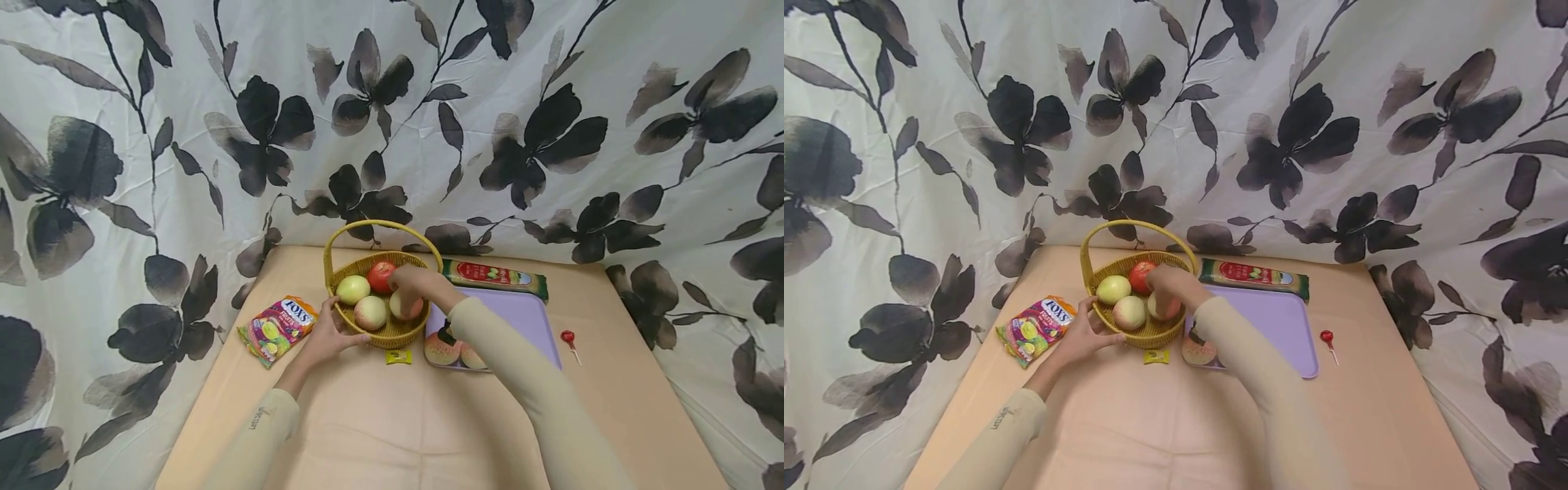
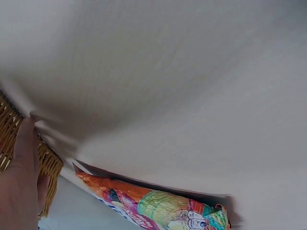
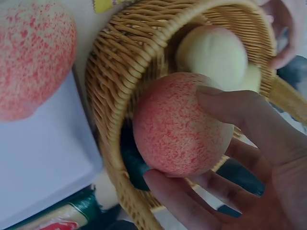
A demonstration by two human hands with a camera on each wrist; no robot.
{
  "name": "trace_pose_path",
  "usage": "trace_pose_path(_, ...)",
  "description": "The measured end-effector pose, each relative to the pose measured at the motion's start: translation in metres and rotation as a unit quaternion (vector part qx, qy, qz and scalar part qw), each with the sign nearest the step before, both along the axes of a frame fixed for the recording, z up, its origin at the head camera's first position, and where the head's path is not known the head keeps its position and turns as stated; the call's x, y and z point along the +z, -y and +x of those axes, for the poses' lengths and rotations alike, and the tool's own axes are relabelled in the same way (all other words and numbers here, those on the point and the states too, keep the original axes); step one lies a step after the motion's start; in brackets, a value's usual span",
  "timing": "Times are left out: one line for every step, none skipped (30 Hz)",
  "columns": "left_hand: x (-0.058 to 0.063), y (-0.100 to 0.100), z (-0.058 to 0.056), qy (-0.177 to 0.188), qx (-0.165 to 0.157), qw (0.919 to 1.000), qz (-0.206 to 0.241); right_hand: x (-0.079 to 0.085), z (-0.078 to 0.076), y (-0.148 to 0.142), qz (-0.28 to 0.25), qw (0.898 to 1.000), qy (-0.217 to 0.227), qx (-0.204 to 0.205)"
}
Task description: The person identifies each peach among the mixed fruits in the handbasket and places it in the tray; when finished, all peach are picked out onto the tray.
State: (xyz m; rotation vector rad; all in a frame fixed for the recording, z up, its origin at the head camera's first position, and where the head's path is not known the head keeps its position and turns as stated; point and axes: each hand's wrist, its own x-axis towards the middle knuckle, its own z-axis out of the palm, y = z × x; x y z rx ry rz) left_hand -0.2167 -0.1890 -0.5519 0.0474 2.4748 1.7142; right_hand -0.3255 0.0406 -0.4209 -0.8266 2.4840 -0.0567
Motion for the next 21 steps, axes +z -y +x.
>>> trace_pose_path(0.000, 0.000, 0.000, 0.000, 0.000, 1.0000, 0.001, 0.004, 0.003, -0.002, -0.007, 1.000, -0.003, 0.001)
trace_pose_path(0.000, 0.000, 0.000, 0.000, 0.000, 1.0000, 0.001, 0.009, 0.006, -0.005, -0.012, 1.000, -0.007, 0.004)
trace_pose_path(0.000, 0.000, 0.000, 0.000, 0.001, 1.0000, 0.000, 0.013, 0.009, -0.007, -0.015, 1.000, -0.011, 0.007)
trace_pose_path(0.000, -0.001, 0.000, 0.000, 0.000, 1.0000, 0.000, 0.016, 0.011, -0.010, -0.018, 1.000, -0.017, 0.014)
trace_pose_path(0.000, -0.001, 0.000, 0.000, 0.000, 1.0000, 0.000, 0.020, 0.014, -0.012, -0.022, 0.999, -0.018, 0.016)
trace_pose_path(0.000, -0.001, 0.000, -0.001, 0.000, 1.0000, -0.001, 0.023, 0.016, -0.015, -0.023, 0.999, -0.021, 0.020)
trace_pose_path(0.001, -0.001, 0.001, -0.001, 0.001, 1.0000, -0.004, 0.025, 0.017, -0.019, -0.024, 0.999, -0.028, 0.027)
trace_pose_path(0.001, -0.001, 0.001, -0.001, 0.001, 1.0000, -0.005, 0.027, 0.019, -0.023, -0.025, 0.999, -0.031, 0.030)
trace_pose_path(0.001, -0.001, 0.001, -0.001, 0.001, 1.0000, -0.007, 0.029, 0.022, -0.026, -0.025, 0.999, -0.034, 0.033)
trace_pose_path(0.002, -0.001, 0.001, -0.001, 0.001, 1.0000, -0.008, 0.030, 0.024, -0.030, -0.029, 0.998, -0.036, 0.034)
trace_pose_path(0.002, -0.001, 0.001, -0.002, 0.001, 1.0000, -0.007, 0.032, 0.027, -0.035, -0.035, 0.998, -0.034, 0.037)
trace_pose_path(0.002, -0.001, 0.001, -0.002, 0.000, 1.0000, -0.008, 0.033, 0.030, -0.038, -0.040, 0.998, -0.034, 0.040)
trace_pose_path(0.002, 0.000, 0.001, -0.002, 0.000, 1.0000, -0.009, 0.036, 0.034, -0.042, -0.046, 0.997, -0.032, 0.043)
trace_pose_path(0.002, 0.000, 0.001, -0.002, -0.002, 1.0000, -0.009, 0.037, 0.037, -0.046, -0.052, 0.997, -0.030, 0.046)
trace_pose_path(0.002, 0.000, 0.001, -0.002, -0.002, 1.0000, -0.008, 0.039, 0.040, -0.049, -0.059, 0.997, -0.030, 0.049)
trace_pose_path(0.001, 0.000, 0.001, -0.002, -0.002, 1.0000, -0.007, 0.041, 0.044, -0.052, -0.066, 0.996, -0.028, 0.052)
trace_pose_path(0.001, 0.000, 0.001, -0.001, -0.003, 1.0000, -0.005, 0.044, 0.047, -0.056, -0.070, 0.996, -0.026, 0.051)
trace_pose_path(0.002, -0.001, 0.001, -0.001, -0.004, 1.0000, -0.003, 0.046, 0.050, -0.059, -0.072, 0.996, -0.026, 0.049)
trace_pose_path(0.002, -0.001, 0.001, -0.001, -0.005, 1.0000, -0.001, 0.049, 0.053, -0.063, -0.073, 0.996, -0.026, 0.046)
trace_pose_path(0.001, 0.000, 0.001, -0.001, -0.005, 1.0000, 0.001, 0.052, 0.055, -0.068, -0.075, 0.996, -0.023, 0.041)
trace_pose_path(0.002, -0.001, 0.001, -0.001, -0.005, 1.0000, 0.002, 0.054, 0.056, -0.072, -0.078, 0.996, -0.018, 0.035)
